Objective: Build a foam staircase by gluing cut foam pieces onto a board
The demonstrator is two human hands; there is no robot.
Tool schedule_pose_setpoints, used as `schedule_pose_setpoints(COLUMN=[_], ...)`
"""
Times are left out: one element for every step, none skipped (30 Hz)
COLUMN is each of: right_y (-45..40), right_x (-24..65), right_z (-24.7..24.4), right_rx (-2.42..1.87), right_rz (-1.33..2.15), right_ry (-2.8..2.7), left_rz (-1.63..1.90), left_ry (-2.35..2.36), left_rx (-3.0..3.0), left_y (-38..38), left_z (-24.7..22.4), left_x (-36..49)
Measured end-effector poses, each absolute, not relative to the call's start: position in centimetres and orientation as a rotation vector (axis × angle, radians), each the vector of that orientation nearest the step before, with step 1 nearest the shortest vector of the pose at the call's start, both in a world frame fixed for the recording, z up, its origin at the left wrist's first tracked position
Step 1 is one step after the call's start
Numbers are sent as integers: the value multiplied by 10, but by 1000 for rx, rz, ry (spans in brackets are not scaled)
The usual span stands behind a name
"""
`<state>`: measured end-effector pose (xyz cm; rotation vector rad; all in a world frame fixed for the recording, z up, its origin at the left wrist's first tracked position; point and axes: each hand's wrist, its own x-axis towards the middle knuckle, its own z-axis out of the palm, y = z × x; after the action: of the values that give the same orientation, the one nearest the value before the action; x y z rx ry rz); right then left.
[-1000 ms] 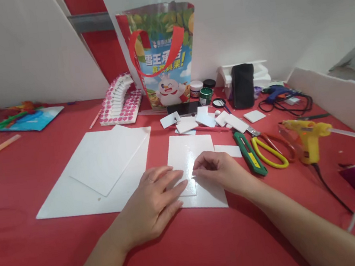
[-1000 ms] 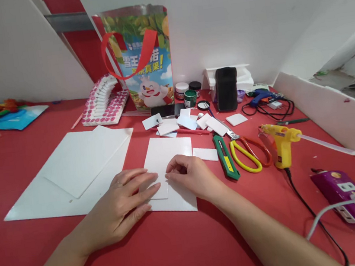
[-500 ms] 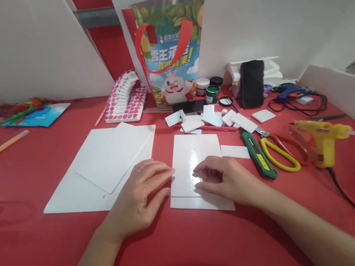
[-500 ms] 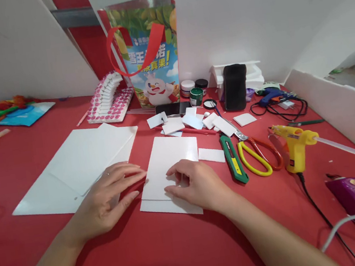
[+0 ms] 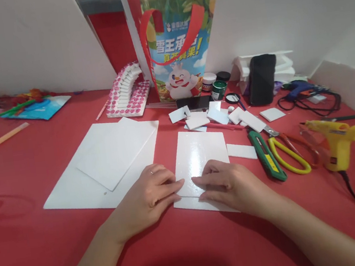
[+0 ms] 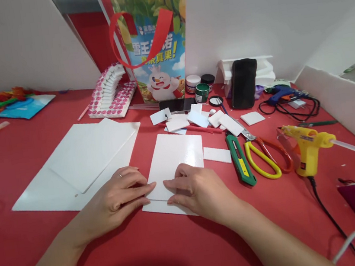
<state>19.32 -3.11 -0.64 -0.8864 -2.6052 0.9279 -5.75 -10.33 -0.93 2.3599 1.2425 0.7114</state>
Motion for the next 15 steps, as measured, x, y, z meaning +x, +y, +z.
schedule_pose_setpoints(right_y=[-31,-31,-30,-30,-31,-31,-31,-32,-33,-33,-33,-32,-31,-30,-28], right_x=[193,193,193,193,193,193,193,193,192,192,192,192,192,193,193], right_z=[-7,-7,-8,-7,-7,-7,-6,-6,-5,-4,-4,-3,-2,-2,-1], right_rx=[-879,-875,-871,-871,-873,-874,-874,-875,-875,-883,-900,-926,-957,-989,-1018], right_rz=[923,922,924,924,924,923,923,925,931,941,959,993,1049,1131,1232], right_ry=[-2610,-2613,-2614,-2615,-2614,-2613,-2612,-2613,-2616,-2616,-2609,-2590,-2545,-2468,-2361], left_rz=[713,715,716,718,718,716,715,713,711,706,702,700,705,716,741], left_ry=[1241,1241,1240,1238,1237,1236,1235,1236,1238,1243,1247,1253,1261,1265,1268], left_rx=[2358,2354,2350,2350,2350,2352,2355,2358,2362,2363,2360,2353,2343,2332,2324], left_y=[-103,-103,-104,-104,-104,-104,-104,-104,-105,-105,-105,-106,-106,-106,-107], left_z=[-9,-9,-9,-9,-9,-9,-9,-9,-9,-9,-9,-9,-9,-9,-9], left_x=[-57,-57,-57,-57,-57,-57,-57,-57,-57,-57,-57,-57,-57,-56,-56])
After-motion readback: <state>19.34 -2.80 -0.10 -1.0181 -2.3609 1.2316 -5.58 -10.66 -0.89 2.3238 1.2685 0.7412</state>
